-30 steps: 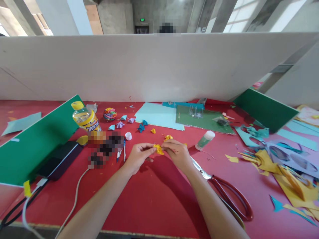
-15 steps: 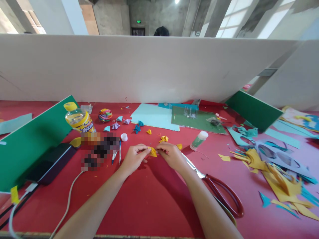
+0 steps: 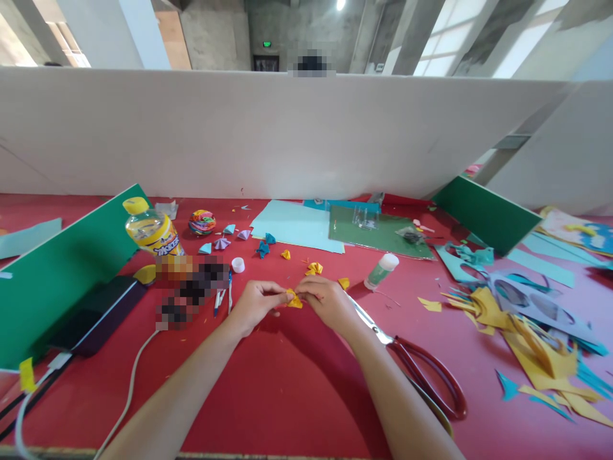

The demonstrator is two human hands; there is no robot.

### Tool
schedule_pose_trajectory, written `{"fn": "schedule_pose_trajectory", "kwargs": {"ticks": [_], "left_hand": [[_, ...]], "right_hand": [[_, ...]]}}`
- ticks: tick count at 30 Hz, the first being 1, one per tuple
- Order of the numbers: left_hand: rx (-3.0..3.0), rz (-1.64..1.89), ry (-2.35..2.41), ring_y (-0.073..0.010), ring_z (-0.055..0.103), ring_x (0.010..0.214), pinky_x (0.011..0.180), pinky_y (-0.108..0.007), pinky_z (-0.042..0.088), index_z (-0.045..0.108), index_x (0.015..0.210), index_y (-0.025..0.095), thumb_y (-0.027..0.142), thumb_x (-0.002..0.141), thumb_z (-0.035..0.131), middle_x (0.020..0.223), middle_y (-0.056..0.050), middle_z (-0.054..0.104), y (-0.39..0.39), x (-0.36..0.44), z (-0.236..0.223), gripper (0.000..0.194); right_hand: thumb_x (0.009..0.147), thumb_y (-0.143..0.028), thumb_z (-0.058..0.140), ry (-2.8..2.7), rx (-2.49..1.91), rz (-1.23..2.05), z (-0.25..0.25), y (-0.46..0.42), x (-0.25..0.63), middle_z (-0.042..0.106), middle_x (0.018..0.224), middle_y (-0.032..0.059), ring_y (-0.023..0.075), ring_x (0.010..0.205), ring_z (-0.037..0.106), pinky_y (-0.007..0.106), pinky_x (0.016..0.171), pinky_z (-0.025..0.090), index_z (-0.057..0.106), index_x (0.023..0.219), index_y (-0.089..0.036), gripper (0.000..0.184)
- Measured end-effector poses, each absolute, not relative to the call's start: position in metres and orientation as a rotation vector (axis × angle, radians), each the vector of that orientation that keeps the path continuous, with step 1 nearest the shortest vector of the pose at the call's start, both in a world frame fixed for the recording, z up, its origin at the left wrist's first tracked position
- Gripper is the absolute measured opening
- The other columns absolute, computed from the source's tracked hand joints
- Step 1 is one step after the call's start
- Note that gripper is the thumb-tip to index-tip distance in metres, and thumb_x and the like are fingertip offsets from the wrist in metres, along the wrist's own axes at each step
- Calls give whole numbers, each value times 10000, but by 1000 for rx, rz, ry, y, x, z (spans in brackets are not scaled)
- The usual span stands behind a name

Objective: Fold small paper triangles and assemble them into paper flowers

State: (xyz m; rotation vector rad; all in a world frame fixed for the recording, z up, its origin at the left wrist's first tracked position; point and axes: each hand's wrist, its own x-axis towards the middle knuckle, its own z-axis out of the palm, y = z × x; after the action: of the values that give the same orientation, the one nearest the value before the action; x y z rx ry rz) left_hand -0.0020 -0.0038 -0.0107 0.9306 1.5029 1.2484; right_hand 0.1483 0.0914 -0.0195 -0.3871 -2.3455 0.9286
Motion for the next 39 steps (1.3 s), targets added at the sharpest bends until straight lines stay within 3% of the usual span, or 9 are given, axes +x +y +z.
{"fn": "schedule_pose_trajectory", "kwargs": {"ticks": [14,28,34,39], "left_hand": [[861,1231,1453,-90,458,546,460,-188,386,621,645,112,378,518,745,610,-11,541,-4,0,-12,320],[985,1300,1498,-72,424,507,486,-188,355,591,616,125,329,549,729,565,26,512,-3,3,-8,255],[971,1288,1495,-126,535,632,525,-205,427,659,737,142,389,577,708,696,-25,612,-6,0,-4,299],[1017,1239,1468,-106,530,604,535,-203,434,673,791,147,416,657,641,705,-23,611,-7,-2,-3,302]], "right_hand": [[768,-8,456,-2339,-364,890,-18,88,148,603,795,23,136,743,548,238,676,433,636,790,-202,265],[794,-54,443,-2335,-376,801,-14,88,148,608,771,32,141,720,545,249,655,432,642,790,-201,247],[797,-47,427,-2343,-385,794,-16,91,150,603,792,38,146,737,545,253,663,434,637,824,-210,267],[799,-41,428,-2349,-394,805,-17,92,151,596,788,31,143,737,537,251,671,426,631,824,-211,267]]}}
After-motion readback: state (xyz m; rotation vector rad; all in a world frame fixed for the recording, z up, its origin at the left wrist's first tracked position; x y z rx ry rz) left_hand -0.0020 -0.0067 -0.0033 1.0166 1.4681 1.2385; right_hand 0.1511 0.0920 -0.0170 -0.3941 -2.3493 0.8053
